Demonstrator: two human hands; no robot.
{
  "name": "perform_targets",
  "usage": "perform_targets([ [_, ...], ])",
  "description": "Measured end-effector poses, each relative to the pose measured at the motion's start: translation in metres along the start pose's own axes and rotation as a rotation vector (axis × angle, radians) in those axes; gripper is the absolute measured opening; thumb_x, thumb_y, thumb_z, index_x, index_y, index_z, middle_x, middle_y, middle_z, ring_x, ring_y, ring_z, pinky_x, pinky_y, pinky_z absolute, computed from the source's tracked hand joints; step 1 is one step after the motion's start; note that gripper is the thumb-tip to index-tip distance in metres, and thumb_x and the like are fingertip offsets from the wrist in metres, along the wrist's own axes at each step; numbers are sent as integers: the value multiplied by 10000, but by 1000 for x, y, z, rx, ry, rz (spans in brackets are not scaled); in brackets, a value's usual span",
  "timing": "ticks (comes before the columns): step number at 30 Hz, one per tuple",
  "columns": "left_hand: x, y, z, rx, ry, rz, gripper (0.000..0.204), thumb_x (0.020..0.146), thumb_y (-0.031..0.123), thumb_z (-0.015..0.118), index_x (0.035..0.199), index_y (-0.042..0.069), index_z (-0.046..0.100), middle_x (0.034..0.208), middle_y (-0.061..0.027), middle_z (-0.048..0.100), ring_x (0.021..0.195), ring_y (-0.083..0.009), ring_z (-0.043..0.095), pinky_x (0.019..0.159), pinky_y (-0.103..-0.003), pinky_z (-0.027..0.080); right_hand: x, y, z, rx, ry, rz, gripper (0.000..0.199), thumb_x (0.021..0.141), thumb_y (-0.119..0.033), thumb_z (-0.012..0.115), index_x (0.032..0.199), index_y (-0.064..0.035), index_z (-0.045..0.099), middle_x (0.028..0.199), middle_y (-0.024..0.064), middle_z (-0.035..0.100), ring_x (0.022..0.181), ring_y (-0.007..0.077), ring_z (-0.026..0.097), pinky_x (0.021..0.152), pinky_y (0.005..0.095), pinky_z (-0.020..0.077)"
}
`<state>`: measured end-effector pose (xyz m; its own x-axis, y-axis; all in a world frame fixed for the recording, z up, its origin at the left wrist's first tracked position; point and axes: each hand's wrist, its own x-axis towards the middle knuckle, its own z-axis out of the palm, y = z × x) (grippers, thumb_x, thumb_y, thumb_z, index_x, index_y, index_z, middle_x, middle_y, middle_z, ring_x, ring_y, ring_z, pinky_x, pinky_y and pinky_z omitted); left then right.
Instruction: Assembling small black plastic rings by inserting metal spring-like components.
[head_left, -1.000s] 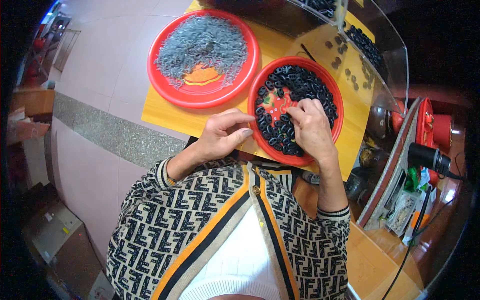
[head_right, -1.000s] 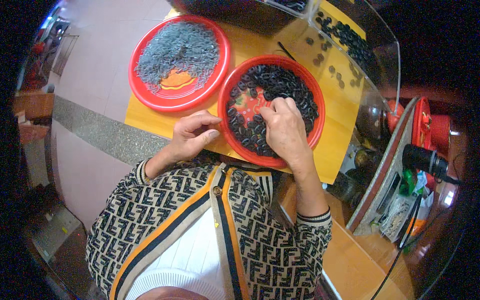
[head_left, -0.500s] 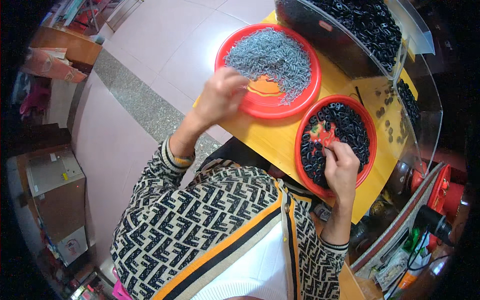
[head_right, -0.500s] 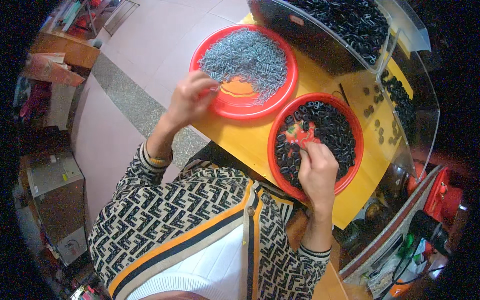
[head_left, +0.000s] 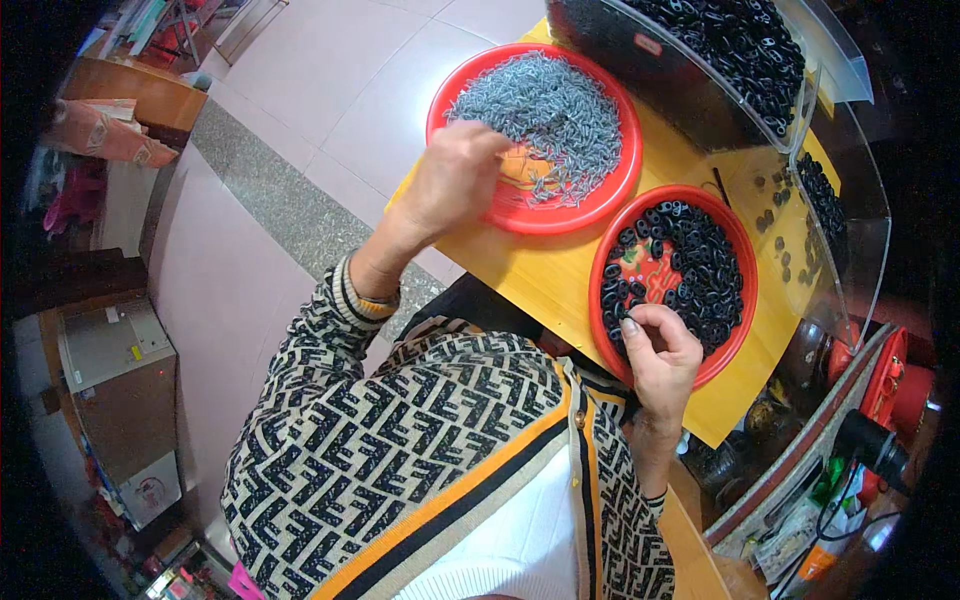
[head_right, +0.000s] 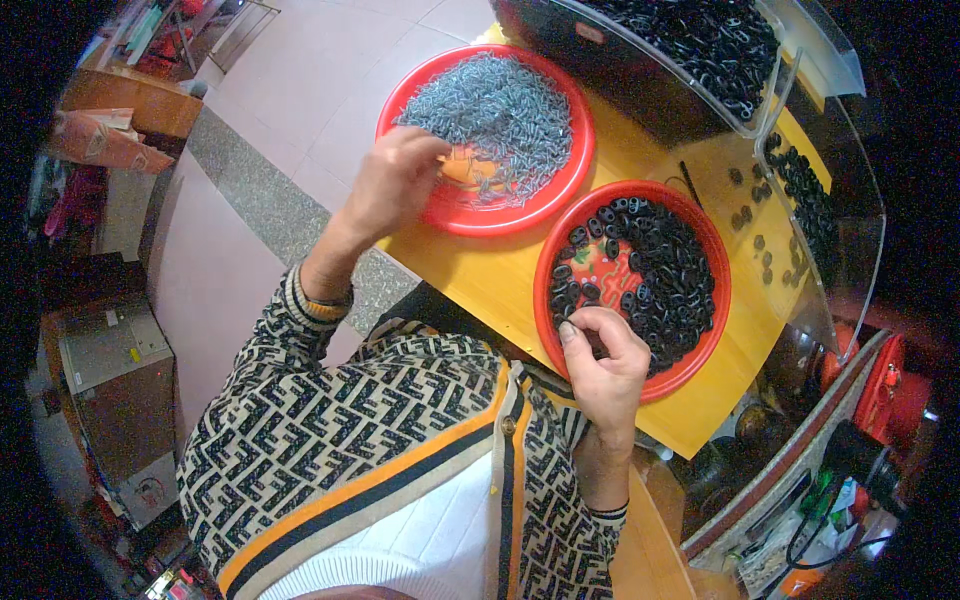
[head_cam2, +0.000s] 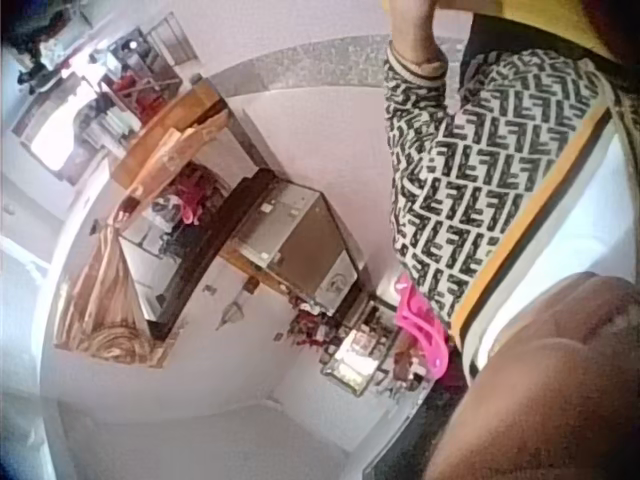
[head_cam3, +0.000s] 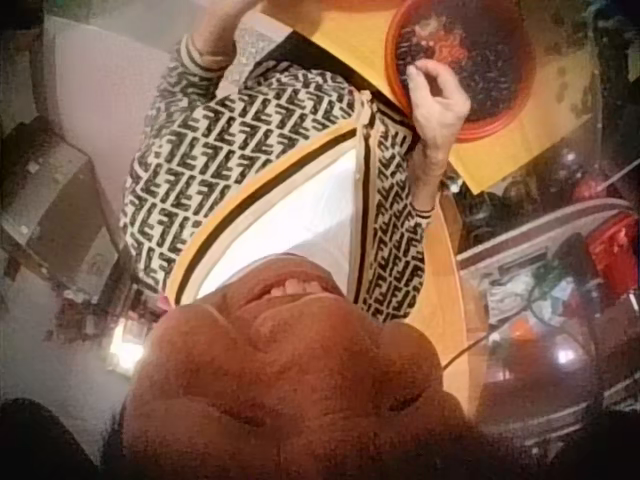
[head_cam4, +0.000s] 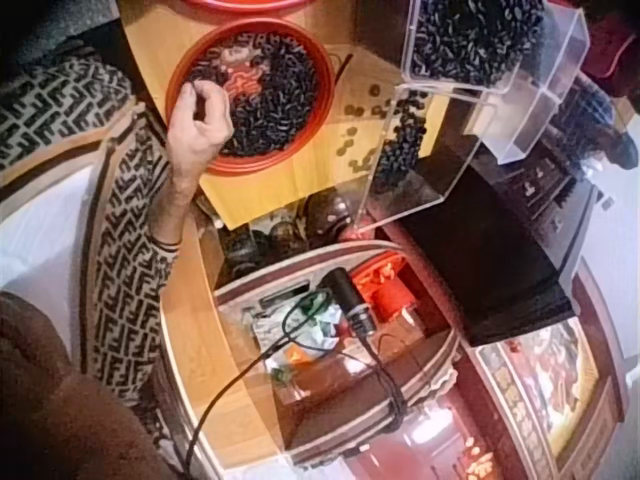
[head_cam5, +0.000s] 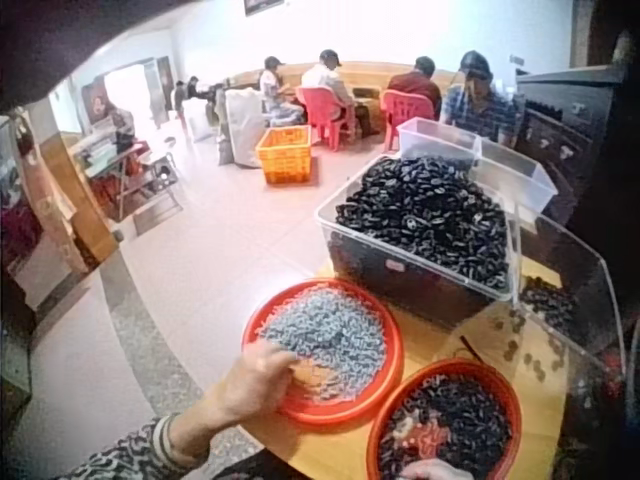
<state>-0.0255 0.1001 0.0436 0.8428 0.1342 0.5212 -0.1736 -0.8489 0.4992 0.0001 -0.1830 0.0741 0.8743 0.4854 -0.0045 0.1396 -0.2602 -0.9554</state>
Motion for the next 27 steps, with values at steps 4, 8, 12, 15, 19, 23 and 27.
perform_targets([
  [4,-7,-7,-11,49,-95,-100,130,671,-31,580,797,0,585,778,-129,562,752,-294,548,656,-353,449,0,0,3,142,-16,194,71,733,56,578,789,14,571,713,-25,536,590,12,444,514,148,348],
  [8,-6,-6,-7,-15,-183,-3,144,654,-16,598,796,0,588,760,-115,552,732,-282,539,630,-358,441,2,-2,10,162,-35,241,81,741,57,572,808,12,571,716,-35,530,594,-5,438,511,134,337],
  [12,6,-5,-4,19,-201,12,143,636,0,610,779,8,595,718,-104,529,698,-277,520,605,-365,424,3,-8,17,247,-26,219,137,750,55,571,884,27,581,743,-26,530,617,1,451,535,133,353],
  [15,13,-15,3,-27,-156,45,106,634,5,611,738,18,595,702,-96,522,692,-275,512,606,-367,417,3,-6,15,159,-70,130,170,769,40,562,938,29,582,766,-24,531,632,14,462,561,143,370],
  [19,16,-25,5,34,-200,81,81,638,16,610,716,28,596,686,-90,517,683,-270,507,605,-367,415,-1,-6,16,133,-100,164,137,787,15,553,920,19,586,760,-25,541,638,21,466,579,152,380],
  [23,21,-27,10,68,-247,97,66,637,33,609,702,34,597,675,-88,518,669,-268,503,596,-369,416,0,-9,17,155,-84,244,105,788,12,555,890,24,580,740,-28,542,632,17,466,570,149,378],
  [27,25,-27,14,93,-224,159,69,626,42,602,693,30,594,666,-94,518,661,-268,501,591,-370,416,0,-12,20,183,-91,264,95,792,11,548,883,26,572,730,-29,536,631,16,465,564,148,378],
])
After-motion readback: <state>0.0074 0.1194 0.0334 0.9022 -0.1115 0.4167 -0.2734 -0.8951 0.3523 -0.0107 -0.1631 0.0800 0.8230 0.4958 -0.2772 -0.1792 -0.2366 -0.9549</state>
